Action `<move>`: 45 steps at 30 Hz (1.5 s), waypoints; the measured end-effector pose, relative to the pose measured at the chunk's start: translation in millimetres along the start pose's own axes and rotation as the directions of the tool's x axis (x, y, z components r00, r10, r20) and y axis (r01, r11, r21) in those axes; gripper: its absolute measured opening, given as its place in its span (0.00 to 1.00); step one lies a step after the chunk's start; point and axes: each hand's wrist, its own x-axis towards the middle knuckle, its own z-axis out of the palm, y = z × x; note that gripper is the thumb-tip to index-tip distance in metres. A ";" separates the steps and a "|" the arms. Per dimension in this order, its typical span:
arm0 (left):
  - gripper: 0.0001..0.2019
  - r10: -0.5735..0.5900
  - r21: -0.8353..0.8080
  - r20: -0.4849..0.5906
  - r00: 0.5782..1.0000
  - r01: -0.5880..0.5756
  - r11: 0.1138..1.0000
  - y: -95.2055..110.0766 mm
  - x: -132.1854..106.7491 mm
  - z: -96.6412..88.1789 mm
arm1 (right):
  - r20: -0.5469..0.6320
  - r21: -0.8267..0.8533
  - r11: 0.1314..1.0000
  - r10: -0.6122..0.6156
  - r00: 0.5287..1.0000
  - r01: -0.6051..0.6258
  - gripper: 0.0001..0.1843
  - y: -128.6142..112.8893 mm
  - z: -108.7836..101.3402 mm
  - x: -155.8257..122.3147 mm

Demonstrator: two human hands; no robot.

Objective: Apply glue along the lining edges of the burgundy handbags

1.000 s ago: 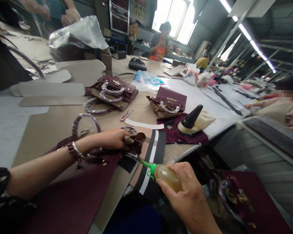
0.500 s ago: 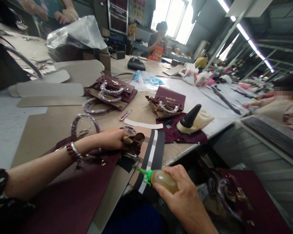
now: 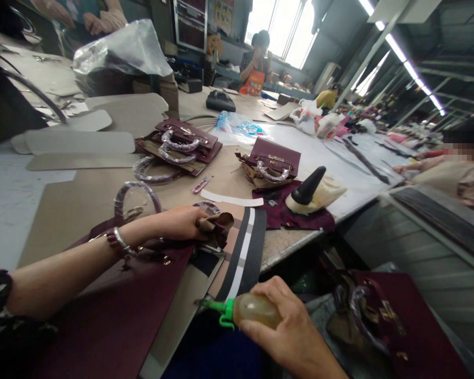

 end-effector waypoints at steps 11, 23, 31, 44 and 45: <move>0.11 0.001 -0.005 -0.007 1.000 -0.001 1.000 0.3 -1.8 -0.3 | 0.025 0.034 0.999 -0.031 0.999 0.030 0.11 0.0 6.5 -5.8; 0.11 0.007 -0.020 -0.015 1.000 -0.007 1.000 -1.3 -1.5 0.4 | -0.209 -0.028 0.999 0.023 0.978 -0.029 0.12 18.6 4.4 -4.4; 0.12 0.012 -0.019 -0.005 1.000 -0.012 1.000 0.4 -2.5 0.2 | -0.257 -0.039 0.999 0.007 0.966 -0.017 0.13 16.8 7.1 0.0; 0.13 0.041 -0.001 -0.010 0.999 -0.041 0.999 5.3 -7.1 -3.7 | -0.044 0.036 0.999 -0.014 0.999 0.016 0.11 7.8 18.2 -16.7; 0.13 0.042 0.002 -0.011 0.999 -0.042 0.999 5.8 -7.8 -3.9 | -0.063 0.026 1.000 -0.008 0.998 0.010 0.11 8.9 17.3 -16.3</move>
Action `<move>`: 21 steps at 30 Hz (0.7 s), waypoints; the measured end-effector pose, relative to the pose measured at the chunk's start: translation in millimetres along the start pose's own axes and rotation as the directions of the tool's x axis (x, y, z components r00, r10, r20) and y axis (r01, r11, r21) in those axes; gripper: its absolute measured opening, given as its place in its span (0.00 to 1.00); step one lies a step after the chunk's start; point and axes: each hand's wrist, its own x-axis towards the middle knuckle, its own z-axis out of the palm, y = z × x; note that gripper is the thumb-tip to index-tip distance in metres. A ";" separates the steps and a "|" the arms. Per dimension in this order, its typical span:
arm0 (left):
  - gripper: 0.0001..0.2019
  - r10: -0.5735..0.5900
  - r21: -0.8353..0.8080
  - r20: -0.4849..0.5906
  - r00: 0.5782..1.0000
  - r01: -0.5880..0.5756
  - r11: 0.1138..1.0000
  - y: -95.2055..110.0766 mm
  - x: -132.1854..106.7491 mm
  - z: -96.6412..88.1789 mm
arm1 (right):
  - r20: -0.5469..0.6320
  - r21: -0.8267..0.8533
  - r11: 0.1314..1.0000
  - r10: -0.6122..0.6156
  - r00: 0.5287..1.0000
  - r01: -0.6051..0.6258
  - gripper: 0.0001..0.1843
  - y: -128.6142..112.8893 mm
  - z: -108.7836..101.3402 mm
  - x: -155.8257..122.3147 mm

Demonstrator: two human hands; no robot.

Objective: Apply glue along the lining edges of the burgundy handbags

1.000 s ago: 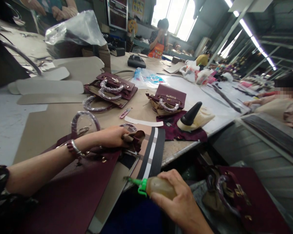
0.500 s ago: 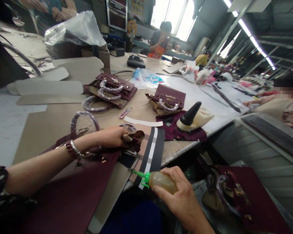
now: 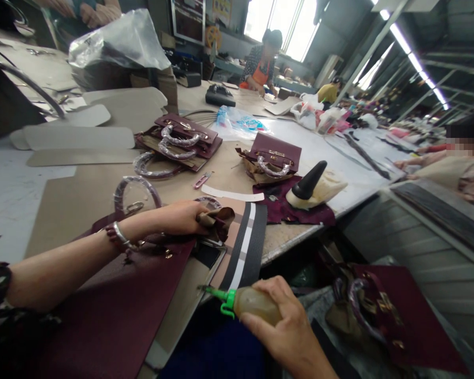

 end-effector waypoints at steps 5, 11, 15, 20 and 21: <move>0.12 -0.012 0.055 -0.039 0.999 0.014 0.998 1.5 -7.5 -0.6 | 0.167 0.034 0.999 -0.013 0.986 0.007 0.12 -2.7 0.6 -10.3; 0.16 0.133 0.301 -0.168 0.977 -0.077 0.951 3.7 -25.0 -12.4 | 0.093 0.056 0.998 0.008 0.996 -0.013 0.12 -14.4 6.1 -13.8; 0.14 0.142 0.382 -0.176 0.974 -0.065 0.922 11.6 -36.8 -25.8 | -0.006 0.037 0.999 0.011 1.000 -0.010 0.12 -18.9 8.5 -10.4; 0.11 0.135 0.390 -0.198 0.971 -0.048 0.920 19.9 -46.6 -36.5 | 0.123 0.038 0.999 -0.025 0.992 0.021 0.12 -21.8 11.9 -15.3; 0.11 0.137 0.394 -0.202 0.970 -0.047 0.918 20.7 -47.9 -37.9 | 0.113 0.037 0.999 -0.030 0.993 0.026 0.12 -21.7 11.8 -15.9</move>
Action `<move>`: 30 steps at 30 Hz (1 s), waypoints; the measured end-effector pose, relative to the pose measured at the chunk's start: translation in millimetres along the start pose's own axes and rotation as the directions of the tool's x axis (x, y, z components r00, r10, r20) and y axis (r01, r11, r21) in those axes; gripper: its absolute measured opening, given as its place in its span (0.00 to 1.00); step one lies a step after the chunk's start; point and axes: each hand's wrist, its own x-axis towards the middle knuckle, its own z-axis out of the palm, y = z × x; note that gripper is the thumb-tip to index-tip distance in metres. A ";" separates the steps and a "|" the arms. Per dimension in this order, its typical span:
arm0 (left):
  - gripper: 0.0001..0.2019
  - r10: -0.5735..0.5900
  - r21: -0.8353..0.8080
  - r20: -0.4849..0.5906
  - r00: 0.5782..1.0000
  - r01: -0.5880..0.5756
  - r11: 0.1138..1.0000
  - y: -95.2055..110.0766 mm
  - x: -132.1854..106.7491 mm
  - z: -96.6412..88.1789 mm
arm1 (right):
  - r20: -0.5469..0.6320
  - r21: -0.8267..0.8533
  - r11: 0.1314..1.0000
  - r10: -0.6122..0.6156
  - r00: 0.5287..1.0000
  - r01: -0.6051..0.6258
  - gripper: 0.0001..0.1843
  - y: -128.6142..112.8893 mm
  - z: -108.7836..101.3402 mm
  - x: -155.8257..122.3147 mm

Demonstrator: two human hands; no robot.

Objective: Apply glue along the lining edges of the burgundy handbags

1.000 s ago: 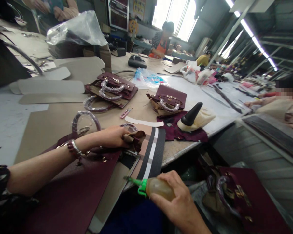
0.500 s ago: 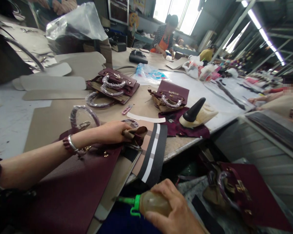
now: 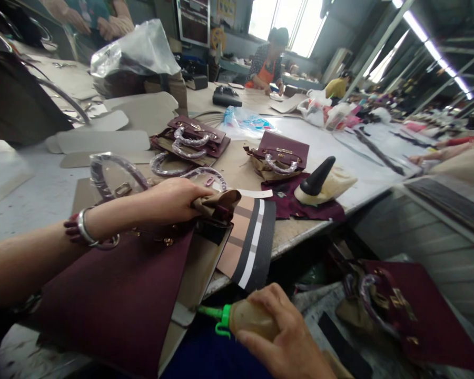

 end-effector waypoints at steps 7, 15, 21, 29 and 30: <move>0.11 -0.041 0.075 -0.025 0.999 0.042 0.996 -1.0 -5.4 -11.0 | -0.170 -0.032 0.998 -0.052 0.984 0.047 0.11 -2.6 0.6 4.3; 0.13 -0.063 0.135 -0.096 0.993 0.075 0.988 2.9 -9.4 -31.4 | -0.178 -0.049 0.998 -0.049 0.983 0.041 0.11 -5.0 6.6 12.2; 0.13 0.038 0.223 -0.232 0.972 0.015 0.975 4.9 -11.7 -41.8 | -0.317 -0.111 0.992 -0.090 0.944 0.057 0.12 -0.6 1.1 28.2; 0.11 0.119 0.335 -0.190 0.975 -0.049 0.941 20.4 -27.2 -34.4 | -0.368 -0.117 0.989 -0.130 0.921 0.093 0.13 0.2 -1.9 27.2; 0.11 0.122 0.340 -0.189 0.974 -0.052 0.939 21.4 -27.9 -34.6 | -0.388 -0.120 0.988 -0.133 0.912 0.092 0.14 0.1 -3.0 28.1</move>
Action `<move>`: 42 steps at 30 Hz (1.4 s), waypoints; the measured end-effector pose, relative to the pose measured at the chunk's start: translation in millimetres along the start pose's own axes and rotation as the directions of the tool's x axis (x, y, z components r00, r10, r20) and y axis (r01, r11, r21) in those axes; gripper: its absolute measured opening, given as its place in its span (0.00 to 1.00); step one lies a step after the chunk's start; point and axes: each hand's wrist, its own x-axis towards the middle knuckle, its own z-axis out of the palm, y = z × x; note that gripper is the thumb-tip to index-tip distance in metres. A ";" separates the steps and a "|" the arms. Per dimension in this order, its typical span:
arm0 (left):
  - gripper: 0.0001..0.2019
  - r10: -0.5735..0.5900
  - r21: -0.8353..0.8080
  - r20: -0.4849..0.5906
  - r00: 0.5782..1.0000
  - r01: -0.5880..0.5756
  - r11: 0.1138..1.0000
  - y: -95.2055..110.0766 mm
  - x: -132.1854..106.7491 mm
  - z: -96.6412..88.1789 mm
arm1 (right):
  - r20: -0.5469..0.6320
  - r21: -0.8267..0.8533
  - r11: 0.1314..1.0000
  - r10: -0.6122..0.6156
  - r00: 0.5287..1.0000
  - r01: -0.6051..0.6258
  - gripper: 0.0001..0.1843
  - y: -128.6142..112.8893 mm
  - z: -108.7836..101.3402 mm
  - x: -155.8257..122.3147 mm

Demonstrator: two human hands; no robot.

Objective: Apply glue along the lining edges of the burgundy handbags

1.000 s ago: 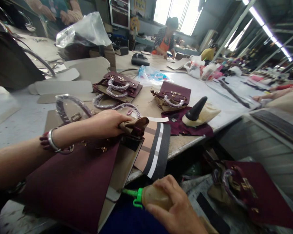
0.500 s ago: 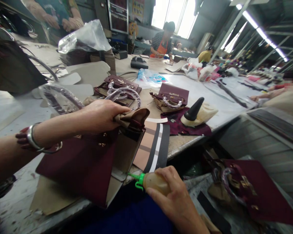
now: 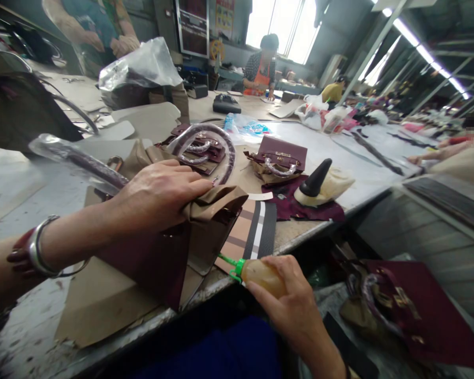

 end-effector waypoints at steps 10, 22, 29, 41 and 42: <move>0.08 0.085 0.164 -0.267 0.960 -0.042 0.986 0.3 -14.7 -1.1 | 0.104 0.020 0.998 0.054 0.993 -0.057 0.14 -5.0 19.1 -7.7; 0.10 0.110 0.176 -0.449 0.887 -0.033 0.984 19.4 -56.0 1.4 | 0.050 0.032 0.997 0.062 0.997 -0.063 0.13 -12.1 25.8 -7.5; 0.13 0.061 0.085 -0.458 0.887 -0.025 0.996 26.8 -76.8 -5.9 | 0.134 0.060 0.994 0.084 0.987 -0.093 0.12 -17.7 26.8 -12.3; 0.10 -0.036 -0.051 -0.444 0.895 0.015 0.999 32.1 -111.6 -13.2 | 0.094 0.021 0.990 0.136 0.986 -0.139 0.13 -33.7 28.8 -9.7; 0.10 -0.062 -0.084 -0.441 0.895 0.028 0.996 30.5 -115.2 -11.9 | 0.080 0.017 0.988 0.151 0.985 -0.152 0.13 -35.7 28.5 -9.6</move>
